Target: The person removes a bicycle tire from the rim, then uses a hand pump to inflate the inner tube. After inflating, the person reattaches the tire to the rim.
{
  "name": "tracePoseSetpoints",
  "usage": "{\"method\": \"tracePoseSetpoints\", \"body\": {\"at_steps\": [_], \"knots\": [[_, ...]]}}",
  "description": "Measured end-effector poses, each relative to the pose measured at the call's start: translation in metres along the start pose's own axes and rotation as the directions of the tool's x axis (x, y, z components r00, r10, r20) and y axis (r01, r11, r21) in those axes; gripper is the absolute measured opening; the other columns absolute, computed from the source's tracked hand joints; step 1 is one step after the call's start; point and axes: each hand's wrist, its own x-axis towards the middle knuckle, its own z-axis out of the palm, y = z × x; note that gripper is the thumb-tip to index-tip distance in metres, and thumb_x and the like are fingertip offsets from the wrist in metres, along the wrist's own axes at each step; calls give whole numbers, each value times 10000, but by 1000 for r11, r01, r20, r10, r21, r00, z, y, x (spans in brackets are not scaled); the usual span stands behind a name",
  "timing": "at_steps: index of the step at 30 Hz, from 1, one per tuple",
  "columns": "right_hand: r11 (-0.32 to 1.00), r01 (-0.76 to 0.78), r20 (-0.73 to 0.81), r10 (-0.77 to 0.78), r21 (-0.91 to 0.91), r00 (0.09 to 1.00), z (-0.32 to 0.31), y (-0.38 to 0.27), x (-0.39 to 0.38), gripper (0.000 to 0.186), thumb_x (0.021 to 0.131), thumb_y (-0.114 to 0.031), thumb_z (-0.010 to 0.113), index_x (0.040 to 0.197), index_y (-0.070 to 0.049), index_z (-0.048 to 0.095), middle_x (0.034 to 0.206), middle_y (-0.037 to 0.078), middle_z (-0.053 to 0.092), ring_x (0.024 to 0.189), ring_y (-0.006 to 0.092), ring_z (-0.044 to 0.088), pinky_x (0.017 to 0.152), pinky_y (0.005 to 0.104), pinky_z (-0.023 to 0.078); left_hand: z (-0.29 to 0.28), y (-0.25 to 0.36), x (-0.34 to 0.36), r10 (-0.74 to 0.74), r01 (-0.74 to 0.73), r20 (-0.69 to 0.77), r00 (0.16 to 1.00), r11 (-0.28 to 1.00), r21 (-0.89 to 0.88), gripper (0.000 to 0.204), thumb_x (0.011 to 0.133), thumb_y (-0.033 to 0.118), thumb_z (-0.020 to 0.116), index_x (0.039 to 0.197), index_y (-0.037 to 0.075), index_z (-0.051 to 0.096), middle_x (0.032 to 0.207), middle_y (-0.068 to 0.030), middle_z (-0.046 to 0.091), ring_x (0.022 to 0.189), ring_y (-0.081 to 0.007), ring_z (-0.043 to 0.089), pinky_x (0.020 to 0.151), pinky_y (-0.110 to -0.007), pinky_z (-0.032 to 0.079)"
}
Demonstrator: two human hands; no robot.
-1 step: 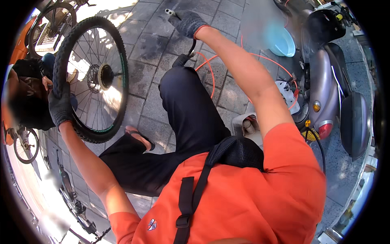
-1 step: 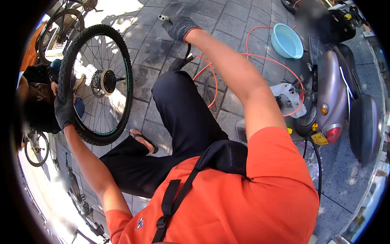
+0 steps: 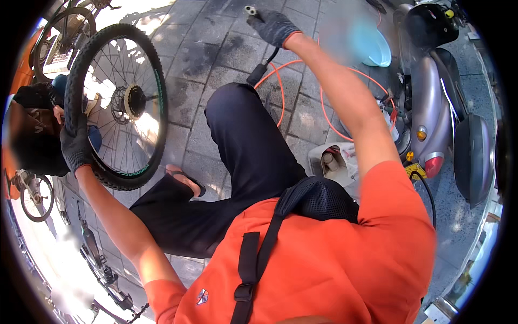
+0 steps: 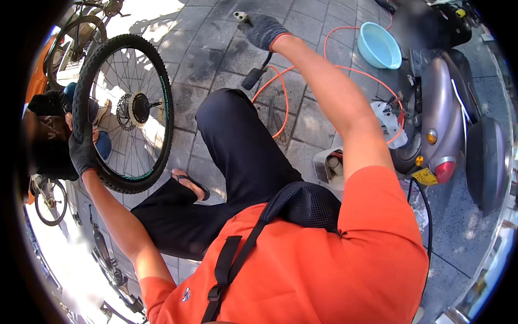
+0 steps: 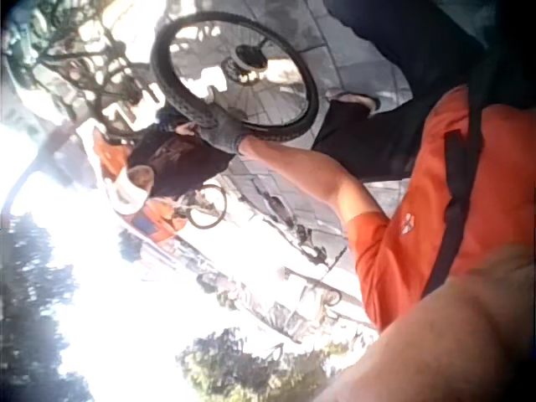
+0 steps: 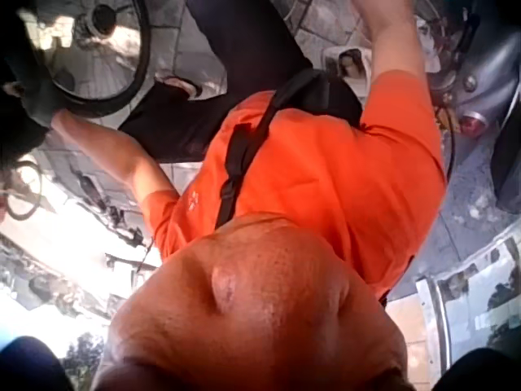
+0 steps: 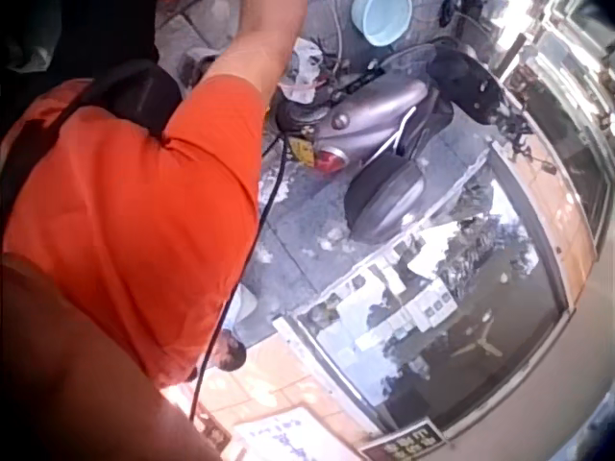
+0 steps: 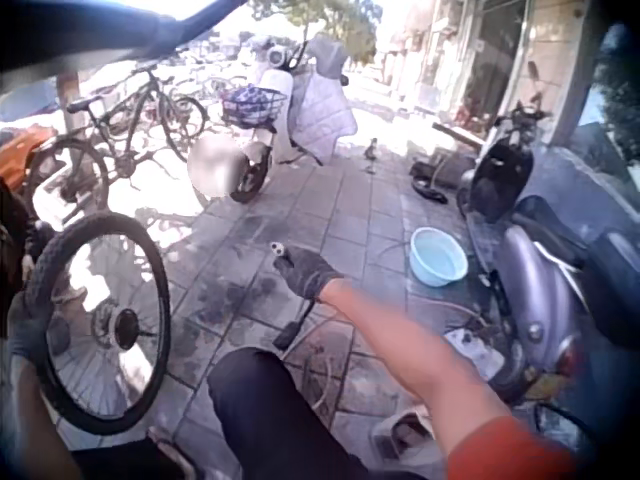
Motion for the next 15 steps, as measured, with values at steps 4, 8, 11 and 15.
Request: {"method": "tracePoseSetpoints", "body": {"at_steps": [4, 8, 11, 15], "knots": [[971, -42, 94, 66, -235, 993, -51, 81, -81, 483, 1029, -445, 549, 1294, -54, 651, 1183, 248, 709, 1112, 464, 656, 972, 526, 512, -1, -7, -4, -20, 24, 29, 999, 989, -149, 382, 968, 302, 744, 1045, -72, 730, 904, -86, 792, 842, -131, 741, 786, -258, 555], [882, 68, 530, 216, -465, 820, -31, 140, -173, 233, 969, -270, 626, 1145, -134, 696, 1148, 179, 737, 1079, 402, 696, 890, 487, 553, 17, 13, -9, 34, -34, -3, 999, 992, -124, 360, 973, 283, 740, 1010, -75, 735, 879, -91, 793, 827, -135, 746, 776, -254, 557], [773, 257, 685, 291, -580, 668, 22, 154, -230, 311, 895, -153, 641, 1190, -150, 737, 1166, 136, 762, 1095, 330, 734, 869, 474, 581, 7, 27, -25, 89, -85, -105, 990, 996, 40, 339, 976, 255, 742, 1036, -78, 725, 886, -87, 790, 780, -133, 742, 745, -247, 568], [810, 29, 741, 521, -586, 422, 88, 218, -314, 390, 771, -134, 703, 1140, -43, 788, 1236, 226, 723, 1167, 338, 710, 973, 439, 570, 12, 29, -26, 92, -89, -39, 995, 992, 85, 483, 878, 417, 788, 1084, -18, 736, 884, -196, 755, 849, -334, 744, 788, -424, 538]]}}
